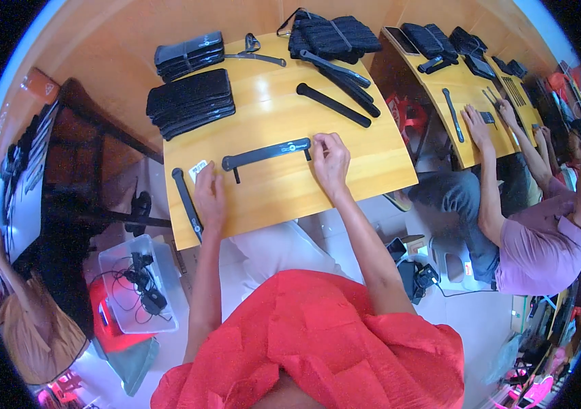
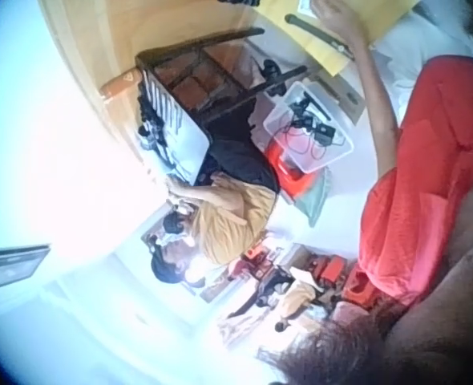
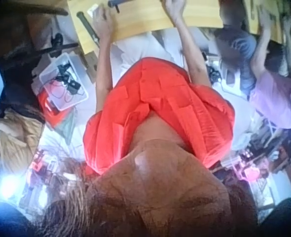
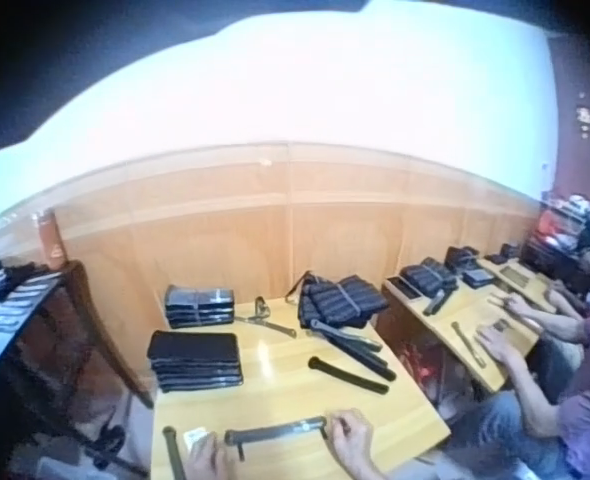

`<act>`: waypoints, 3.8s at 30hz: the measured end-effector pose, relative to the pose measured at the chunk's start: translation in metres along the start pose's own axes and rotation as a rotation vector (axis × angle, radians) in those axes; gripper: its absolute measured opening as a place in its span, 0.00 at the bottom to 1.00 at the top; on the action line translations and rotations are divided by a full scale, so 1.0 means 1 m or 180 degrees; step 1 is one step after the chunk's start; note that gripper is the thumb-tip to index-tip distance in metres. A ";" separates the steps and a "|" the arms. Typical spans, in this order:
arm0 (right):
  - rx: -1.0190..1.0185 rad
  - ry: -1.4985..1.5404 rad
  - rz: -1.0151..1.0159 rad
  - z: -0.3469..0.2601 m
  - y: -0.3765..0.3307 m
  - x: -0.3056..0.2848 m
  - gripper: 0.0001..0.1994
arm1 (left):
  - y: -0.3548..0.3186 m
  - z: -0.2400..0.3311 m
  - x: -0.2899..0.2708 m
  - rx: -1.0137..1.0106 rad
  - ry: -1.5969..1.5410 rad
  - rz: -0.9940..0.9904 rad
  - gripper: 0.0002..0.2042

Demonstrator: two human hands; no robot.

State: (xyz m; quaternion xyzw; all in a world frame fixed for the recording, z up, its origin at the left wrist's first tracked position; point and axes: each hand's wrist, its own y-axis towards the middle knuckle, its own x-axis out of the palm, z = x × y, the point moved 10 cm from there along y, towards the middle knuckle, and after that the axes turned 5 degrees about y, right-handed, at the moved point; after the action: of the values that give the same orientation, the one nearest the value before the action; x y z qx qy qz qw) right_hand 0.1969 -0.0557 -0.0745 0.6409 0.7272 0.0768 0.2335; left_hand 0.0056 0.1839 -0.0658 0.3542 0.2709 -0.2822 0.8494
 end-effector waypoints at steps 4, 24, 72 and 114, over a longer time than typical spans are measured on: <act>-0.0977 -0.1057 -0.0270 -0.049 -0.011 0.009 0.08 | -0.004 0.006 0.016 0.0156 0.0227 -0.0338 0.22; -0.0121 -0.0751 0.0035 -0.003 -0.011 -0.009 0.09 | -0.002 0.003 0.030 -0.0151 0.0355 -0.0473 0.25; -0.1205 -0.1972 -0.1105 -0.067 -0.053 0.060 0.24 | -0.013 0.014 0.034 0.0298 0.0374 -0.0678 0.29; -0.2539 -0.0701 -0.2736 -0.145 -0.207 0.183 0.24 | -0.158 -0.095 -0.088 -0.2857 -0.2626 0.0618 0.12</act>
State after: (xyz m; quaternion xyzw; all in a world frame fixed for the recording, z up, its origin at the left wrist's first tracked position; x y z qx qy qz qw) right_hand -0.0647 0.1143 -0.0757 0.1562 0.8079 0.1757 0.5404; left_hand -0.1860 0.1873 -0.1357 -0.1532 -0.0212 -0.1759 0.9722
